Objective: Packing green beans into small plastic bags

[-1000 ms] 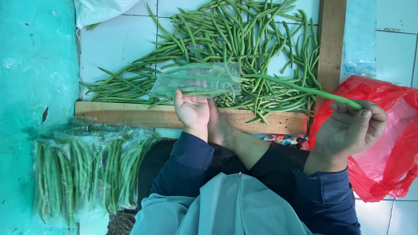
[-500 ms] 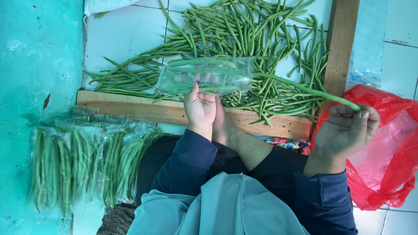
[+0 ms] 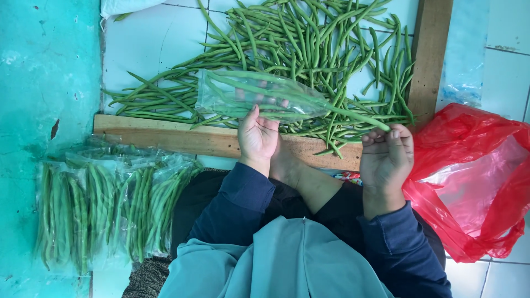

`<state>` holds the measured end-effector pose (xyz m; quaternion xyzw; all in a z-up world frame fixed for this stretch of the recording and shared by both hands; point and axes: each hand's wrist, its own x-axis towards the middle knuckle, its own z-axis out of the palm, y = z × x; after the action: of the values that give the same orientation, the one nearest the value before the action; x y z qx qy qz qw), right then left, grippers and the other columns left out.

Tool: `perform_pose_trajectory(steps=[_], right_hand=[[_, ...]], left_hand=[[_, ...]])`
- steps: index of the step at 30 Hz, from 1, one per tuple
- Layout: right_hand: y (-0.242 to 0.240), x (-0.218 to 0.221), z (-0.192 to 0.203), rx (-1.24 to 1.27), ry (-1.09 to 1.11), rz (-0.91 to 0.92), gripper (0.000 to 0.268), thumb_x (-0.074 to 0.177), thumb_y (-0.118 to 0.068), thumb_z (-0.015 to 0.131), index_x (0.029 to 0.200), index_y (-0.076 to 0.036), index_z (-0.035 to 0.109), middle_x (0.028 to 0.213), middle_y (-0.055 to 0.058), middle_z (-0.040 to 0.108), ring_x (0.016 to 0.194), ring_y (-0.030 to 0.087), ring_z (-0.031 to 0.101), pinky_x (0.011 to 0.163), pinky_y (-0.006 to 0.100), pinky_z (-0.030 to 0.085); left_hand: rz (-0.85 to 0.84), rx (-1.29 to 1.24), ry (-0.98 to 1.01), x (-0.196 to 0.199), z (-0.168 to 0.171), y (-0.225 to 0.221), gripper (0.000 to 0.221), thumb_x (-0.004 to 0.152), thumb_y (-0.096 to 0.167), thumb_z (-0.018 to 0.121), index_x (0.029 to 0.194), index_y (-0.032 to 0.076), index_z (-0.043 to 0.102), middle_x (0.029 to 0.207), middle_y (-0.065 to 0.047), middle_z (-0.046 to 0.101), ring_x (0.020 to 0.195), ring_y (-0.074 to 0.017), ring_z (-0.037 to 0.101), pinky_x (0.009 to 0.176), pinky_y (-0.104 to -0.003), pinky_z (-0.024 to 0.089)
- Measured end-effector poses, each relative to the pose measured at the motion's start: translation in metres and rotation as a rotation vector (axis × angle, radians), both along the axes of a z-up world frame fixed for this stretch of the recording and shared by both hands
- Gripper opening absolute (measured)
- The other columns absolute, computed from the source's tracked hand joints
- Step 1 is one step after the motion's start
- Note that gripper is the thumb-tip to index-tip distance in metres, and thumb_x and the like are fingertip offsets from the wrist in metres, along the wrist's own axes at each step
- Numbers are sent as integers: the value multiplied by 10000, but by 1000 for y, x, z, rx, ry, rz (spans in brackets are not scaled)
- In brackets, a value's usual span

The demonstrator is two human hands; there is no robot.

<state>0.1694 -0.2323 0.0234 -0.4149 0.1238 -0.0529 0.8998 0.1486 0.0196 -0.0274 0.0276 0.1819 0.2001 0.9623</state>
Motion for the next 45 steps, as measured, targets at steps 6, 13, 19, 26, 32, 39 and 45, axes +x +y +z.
perform_pose_trajectory(steps=[6,13,19,26,32,39,45], right_hand=[[-17,9,-1,22,7,-9,82,1048,-101,614,1111,-54,638,876,166,698,853,276,758,801,397,688],[-1,5,-10,27,12,54,82,1039,-80,615,1103,-38,644,876,184,709,844,283,763,798,414,688],[16,-7,-25,-21,15,164,97,1023,-18,600,1093,21,655,889,253,717,855,349,779,800,480,694],[14,-15,-36,-476,-196,266,217,942,98,698,1095,27,562,876,243,710,722,293,757,615,371,656],[16,-8,-19,-882,-459,266,165,843,77,852,932,62,714,810,196,675,710,265,677,634,356,558],[24,-3,-5,-981,-575,268,111,873,124,785,962,71,744,836,210,686,727,326,677,641,388,555],[10,14,22,-912,-558,191,158,975,120,640,1099,44,703,1079,207,583,954,269,573,781,360,537]], left_hand=[[-40,-38,-8,-1,4,3,279,1008,124,632,1261,23,691,1298,-316,634,1255,-531,566,1099,-735,447],[-34,34,-55,0,42,-1,367,991,12,622,1329,142,680,1332,-231,656,1250,-467,605,1079,-725,478],[-87,-55,184,-2,-50,-2,99,946,100,713,929,167,784,906,-131,790,845,-336,772,1000,-563,601],[-175,-7,6,-4,58,-15,225,993,39,644,1169,123,756,1231,-234,703,1169,-411,676,1004,-620,585],[-178,29,257,9,30,-35,225,931,9,693,916,218,777,967,-52,784,936,-281,756,773,-390,664],[-232,43,340,-17,-53,-30,303,898,6,740,697,232,713,796,61,779,794,-116,772,644,-193,656],[-209,-14,131,-5,34,-18,144,1011,152,627,1036,116,765,1191,-202,732,1159,-327,707,1037,-560,598]])
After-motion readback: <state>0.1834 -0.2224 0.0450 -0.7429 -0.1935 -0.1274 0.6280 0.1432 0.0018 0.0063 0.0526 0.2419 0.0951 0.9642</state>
